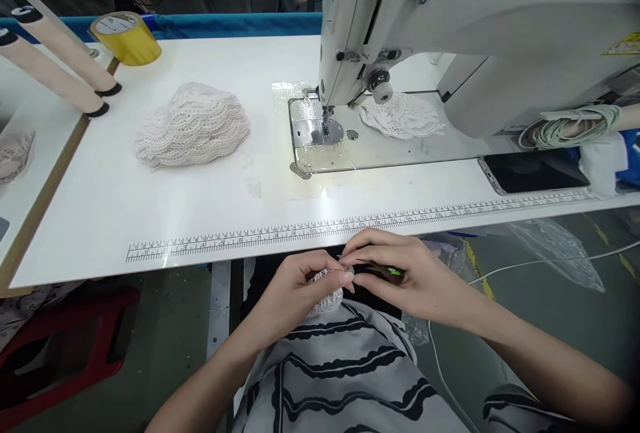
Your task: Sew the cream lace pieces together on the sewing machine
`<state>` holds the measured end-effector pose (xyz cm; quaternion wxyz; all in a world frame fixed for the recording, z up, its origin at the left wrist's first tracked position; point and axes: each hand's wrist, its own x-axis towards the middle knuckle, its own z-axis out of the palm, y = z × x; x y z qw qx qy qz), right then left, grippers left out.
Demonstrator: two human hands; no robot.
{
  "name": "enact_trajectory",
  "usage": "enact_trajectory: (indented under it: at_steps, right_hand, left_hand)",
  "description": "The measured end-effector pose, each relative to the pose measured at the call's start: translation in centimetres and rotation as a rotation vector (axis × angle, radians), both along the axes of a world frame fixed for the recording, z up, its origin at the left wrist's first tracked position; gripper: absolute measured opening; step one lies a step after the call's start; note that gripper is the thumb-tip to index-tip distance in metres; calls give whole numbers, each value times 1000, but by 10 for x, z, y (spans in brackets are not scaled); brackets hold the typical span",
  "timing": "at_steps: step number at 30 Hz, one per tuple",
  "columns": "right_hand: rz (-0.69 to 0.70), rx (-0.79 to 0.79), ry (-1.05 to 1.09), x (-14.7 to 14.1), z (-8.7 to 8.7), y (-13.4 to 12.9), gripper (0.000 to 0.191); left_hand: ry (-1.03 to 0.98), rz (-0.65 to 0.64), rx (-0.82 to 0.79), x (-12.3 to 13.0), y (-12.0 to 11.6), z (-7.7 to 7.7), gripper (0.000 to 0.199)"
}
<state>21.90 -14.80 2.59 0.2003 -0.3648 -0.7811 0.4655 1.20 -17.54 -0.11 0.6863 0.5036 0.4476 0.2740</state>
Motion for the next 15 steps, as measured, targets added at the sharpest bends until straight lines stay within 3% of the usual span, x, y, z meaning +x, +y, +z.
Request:
enact_trajectory:
  at_steps: [9,13,15]
  right_hand:
    - [-27,-108,128,0,-3,0,14]
    - [71,-470,333,-2,-9,-10,16]
    - [109,-625,335,-1,-10,-11,18]
  left_hand:
    - [20,-90,-19,0,0,0,27]
    - [-144,-185,-30,2,0,0,28]
    - [-211,-244,-54,1,-1,-1,25]
